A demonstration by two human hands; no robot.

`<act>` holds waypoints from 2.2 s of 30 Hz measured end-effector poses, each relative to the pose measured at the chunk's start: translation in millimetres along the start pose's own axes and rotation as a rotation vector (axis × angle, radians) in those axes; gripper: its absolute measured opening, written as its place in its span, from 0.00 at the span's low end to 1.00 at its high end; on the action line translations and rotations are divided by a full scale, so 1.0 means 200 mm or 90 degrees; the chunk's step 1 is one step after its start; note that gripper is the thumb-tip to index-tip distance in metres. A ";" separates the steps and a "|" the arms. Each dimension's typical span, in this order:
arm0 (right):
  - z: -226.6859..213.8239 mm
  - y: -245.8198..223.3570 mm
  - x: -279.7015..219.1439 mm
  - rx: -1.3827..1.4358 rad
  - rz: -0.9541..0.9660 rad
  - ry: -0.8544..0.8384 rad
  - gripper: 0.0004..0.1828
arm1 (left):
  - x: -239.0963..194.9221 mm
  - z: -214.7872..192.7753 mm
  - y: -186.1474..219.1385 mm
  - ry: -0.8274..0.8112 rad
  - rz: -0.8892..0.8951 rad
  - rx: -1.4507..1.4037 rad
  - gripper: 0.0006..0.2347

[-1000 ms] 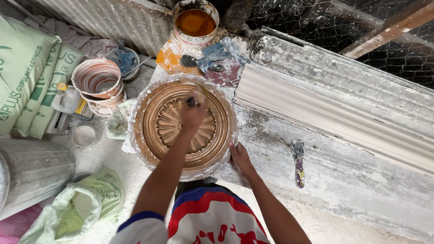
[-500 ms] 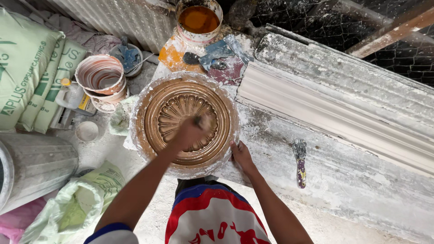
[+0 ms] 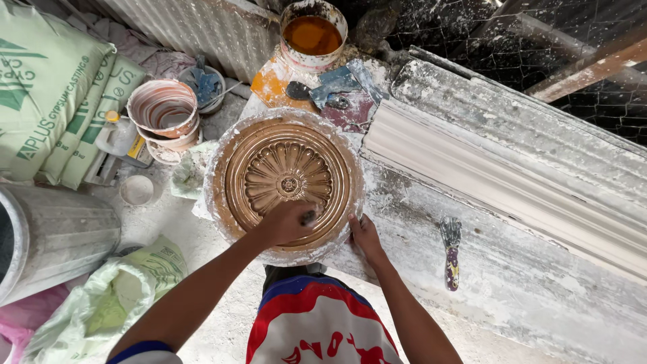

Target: The person smooths a white plaster-like mixture into a round mold using a trowel, then removes the hardened decorative plate and places it on a wire rack. They then apply a brown liquid to the mold with a brush.

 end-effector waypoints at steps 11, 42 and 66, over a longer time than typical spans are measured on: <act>-0.01 0.06 0.01 0.004 -0.026 0.002 0.20 | -0.19 -0.13 0.02 -0.209 0.056 -0.010 0.12; 0.00 0.10 0.04 0.027 -0.107 -0.008 0.20 | -0.10 -0.19 0.03 0.104 0.093 0.139 0.20; -0.01 0.05 0.01 -0.065 -0.018 0.029 0.21 | 0.25 -0.15 0.06 -0.192 0.093 0.006 0.13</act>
Point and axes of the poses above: each hand's wrist, its own x-axis towards the middle knuckle, its own z-axis out of the palm, y = z × x, the point moved 3 cm from there along x, towards the middle knuckle, and after that the axes turned 9 degrees about y, right-handed, at the moved point
